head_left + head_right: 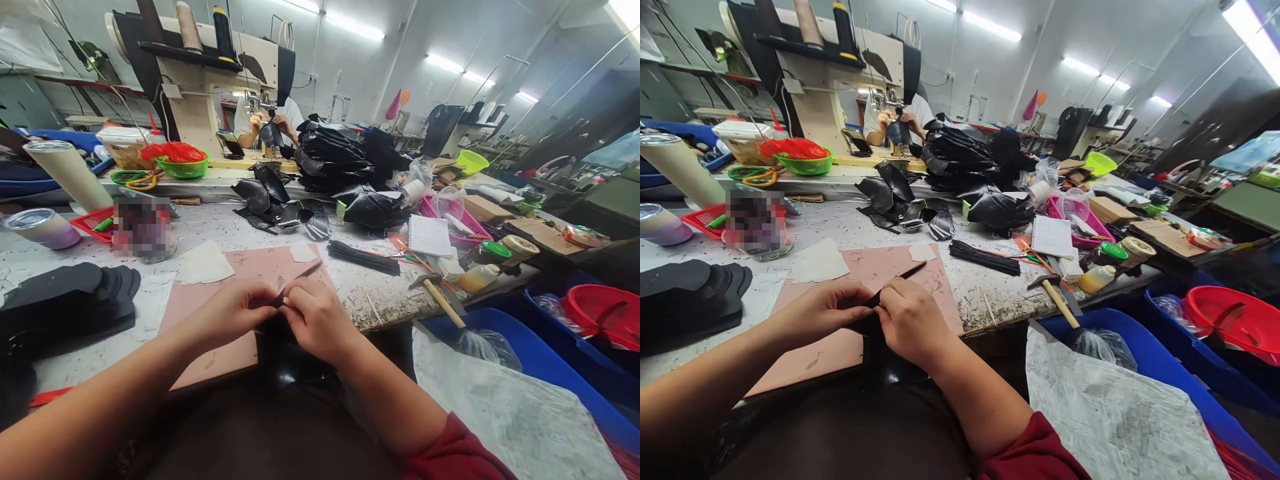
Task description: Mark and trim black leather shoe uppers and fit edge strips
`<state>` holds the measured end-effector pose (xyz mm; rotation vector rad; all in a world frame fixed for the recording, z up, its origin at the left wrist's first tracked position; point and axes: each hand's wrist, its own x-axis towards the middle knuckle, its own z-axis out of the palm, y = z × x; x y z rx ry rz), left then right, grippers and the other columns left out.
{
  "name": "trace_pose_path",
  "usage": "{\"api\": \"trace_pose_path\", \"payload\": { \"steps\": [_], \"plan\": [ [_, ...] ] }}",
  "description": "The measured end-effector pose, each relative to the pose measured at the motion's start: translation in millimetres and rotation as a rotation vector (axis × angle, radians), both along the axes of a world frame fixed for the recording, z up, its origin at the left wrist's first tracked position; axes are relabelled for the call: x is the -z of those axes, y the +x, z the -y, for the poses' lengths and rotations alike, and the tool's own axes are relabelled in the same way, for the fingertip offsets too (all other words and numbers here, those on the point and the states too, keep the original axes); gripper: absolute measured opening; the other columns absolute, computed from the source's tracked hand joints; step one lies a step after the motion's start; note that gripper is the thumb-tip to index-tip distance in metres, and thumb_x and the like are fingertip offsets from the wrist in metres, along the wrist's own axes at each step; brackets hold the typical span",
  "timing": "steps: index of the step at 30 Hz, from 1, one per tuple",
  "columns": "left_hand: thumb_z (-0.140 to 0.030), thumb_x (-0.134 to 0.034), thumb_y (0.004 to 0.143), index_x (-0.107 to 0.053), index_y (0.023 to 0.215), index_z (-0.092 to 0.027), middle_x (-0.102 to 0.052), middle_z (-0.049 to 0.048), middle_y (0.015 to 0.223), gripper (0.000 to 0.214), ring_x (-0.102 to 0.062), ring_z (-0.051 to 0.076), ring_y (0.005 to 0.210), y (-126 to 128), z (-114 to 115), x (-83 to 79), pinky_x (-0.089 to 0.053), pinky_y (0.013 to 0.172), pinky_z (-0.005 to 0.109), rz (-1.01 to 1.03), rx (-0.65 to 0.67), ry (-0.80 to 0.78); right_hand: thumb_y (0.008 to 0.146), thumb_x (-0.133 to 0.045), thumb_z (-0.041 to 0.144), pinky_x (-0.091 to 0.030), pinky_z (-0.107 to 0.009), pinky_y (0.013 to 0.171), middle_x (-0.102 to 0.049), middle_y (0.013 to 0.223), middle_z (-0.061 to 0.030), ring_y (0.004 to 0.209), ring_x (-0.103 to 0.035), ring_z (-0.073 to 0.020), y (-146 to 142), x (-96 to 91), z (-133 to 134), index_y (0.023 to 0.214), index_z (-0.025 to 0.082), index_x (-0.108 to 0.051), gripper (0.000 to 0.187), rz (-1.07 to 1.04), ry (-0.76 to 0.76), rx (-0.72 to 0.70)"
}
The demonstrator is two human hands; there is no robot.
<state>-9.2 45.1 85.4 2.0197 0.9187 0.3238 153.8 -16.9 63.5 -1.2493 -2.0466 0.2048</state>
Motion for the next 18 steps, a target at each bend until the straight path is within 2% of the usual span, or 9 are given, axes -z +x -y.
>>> {"api": "trace_pose_path", "payload": {
  "steps": [4, 8, 13, 18],
  "plan": [
    [-0.032, -0.049, 0.070, -0.061, 0.078, -0.016, -0.063, 0.0015, 0.072, 0.022, -0.057, 0.017, 0.071, -3.1, -2.2, 1.4, -0.046, 0.065, 0.027, 0.008, 0.061, 0.024, 0.074, -0.053, 0.014, -0.043, -0.026, 0.071, -0.059, 0.084, -0.0038, 0.078, -0.055, -0.0141, 7.1, -5.7, -3.9, 0.069, 0.019, -0.048, 0.009, -0.168, -0.181, -0.112],
    [-0.030, -0.049, 0.071, -0.062, 0.082, -0.016, -0.061, 0.0005, 0.072, 0.022, -0.055, 0.015, 0.069, -5.0, -3.9, -0.6, -0.045, 0.063, 0.024, 0.036, 0.117, -0.011, 0.070, -0.055, 0.013, -0.042, -0.024, 0.065, -0.059, 0.075, -0.0015, 0.071, -0.054, -0.0122, 8.8, -5.0, -8.7, 0.062, 0.018, -0.046, 0.013, -0.303, -0.251, -0.096],
    [-0.032, -0.050, 0.071, -0.061, 0.082, -0.014, -0.058, -0.0001, 0.069, 0.024, -0.051, 0.013, 0.065, -3.6, -6.2, -0.5, -0.042, 0.059, 0.022, 0.028, 0.153, 0.043, 0.067, -0.056, 0.012, -0.041, -0.024, 0.062, -0.051, 0.073, -0.0003, 0.068, -0.050, -0.0117, 3.9, -3.8, -9.8, 0.059, 0.019, -0.044, 0.016, -0.297, -0.172, -0.032],
    [-0.040, -0.048, 0.072, -0.060, 0.072, -0.014, -0.056, -0.0004, 0.064, 0.028, -0.049, 0.013, 0.062, -0.1, -8.1, -1.8, -0.040, 0.056, 0.022, -0.022, 0.122, 0.055, 0.070, -0.056, 0.014, -0.042, -0.025, 0.068, -0.050, 0.080, -0.0019, 0.076, -0.051, -0.0134, 6.5, -6.8, -9.1, 0.066, 0.018, -0.052, 0.007, -0.189, -0.128, -0.063]
  ]
}}
